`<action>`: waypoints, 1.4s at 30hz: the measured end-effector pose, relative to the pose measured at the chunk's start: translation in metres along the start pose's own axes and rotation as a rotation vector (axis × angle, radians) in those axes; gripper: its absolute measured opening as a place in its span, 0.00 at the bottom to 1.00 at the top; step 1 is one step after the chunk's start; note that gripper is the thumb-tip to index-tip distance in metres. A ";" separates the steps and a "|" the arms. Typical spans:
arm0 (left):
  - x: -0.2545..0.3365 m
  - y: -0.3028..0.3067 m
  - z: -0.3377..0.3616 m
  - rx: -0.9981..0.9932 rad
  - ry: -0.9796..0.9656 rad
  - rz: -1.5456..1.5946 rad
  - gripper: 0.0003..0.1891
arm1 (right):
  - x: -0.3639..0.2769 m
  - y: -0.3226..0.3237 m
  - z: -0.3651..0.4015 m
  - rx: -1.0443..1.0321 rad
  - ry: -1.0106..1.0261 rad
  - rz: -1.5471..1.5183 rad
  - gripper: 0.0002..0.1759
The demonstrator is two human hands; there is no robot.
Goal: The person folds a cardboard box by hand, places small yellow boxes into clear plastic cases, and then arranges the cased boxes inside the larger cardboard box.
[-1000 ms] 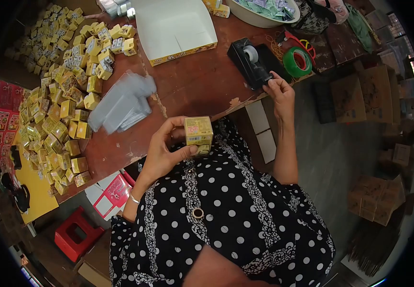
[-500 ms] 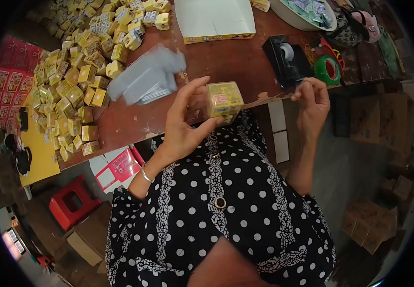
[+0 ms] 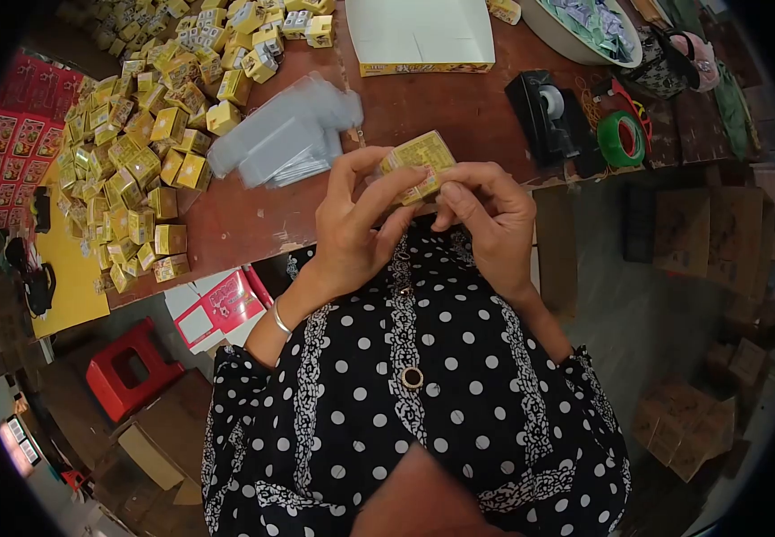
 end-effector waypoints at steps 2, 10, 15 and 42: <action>0.001 0.001 0.002 0.014 -0.045 -0.049 0.26 | -0.001 0.000 -0.001 0.033 0.001 0.050 0.09; -0.016 -0.009 0.008 -0.043 0.128 0.257 0.26 | -0.022 0.011 -0.003 0.171 0.431 0.579 0.17; -0.030 -0.025 0.015 -0.019 0.281 0.697 0.26 | -0.037 -0.003 -0.008 -0.067 0.690 0.915 0.22; -0.045 0.003 -0.056 -0.205 -0.316 -0.499 0.14 | -0.015 0.064 -0.226 -0.449 -0.119 0.468 0.28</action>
Point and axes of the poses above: each hand's wrist, its own z-axis away from the middle knuckle, its own y-axis out of the back of the hand, x = y × z, the point moved 8 cm from there along -z, towards the middle knuckle, and after that the axes turned 11 degrees about -x, right-handed, at the moved point
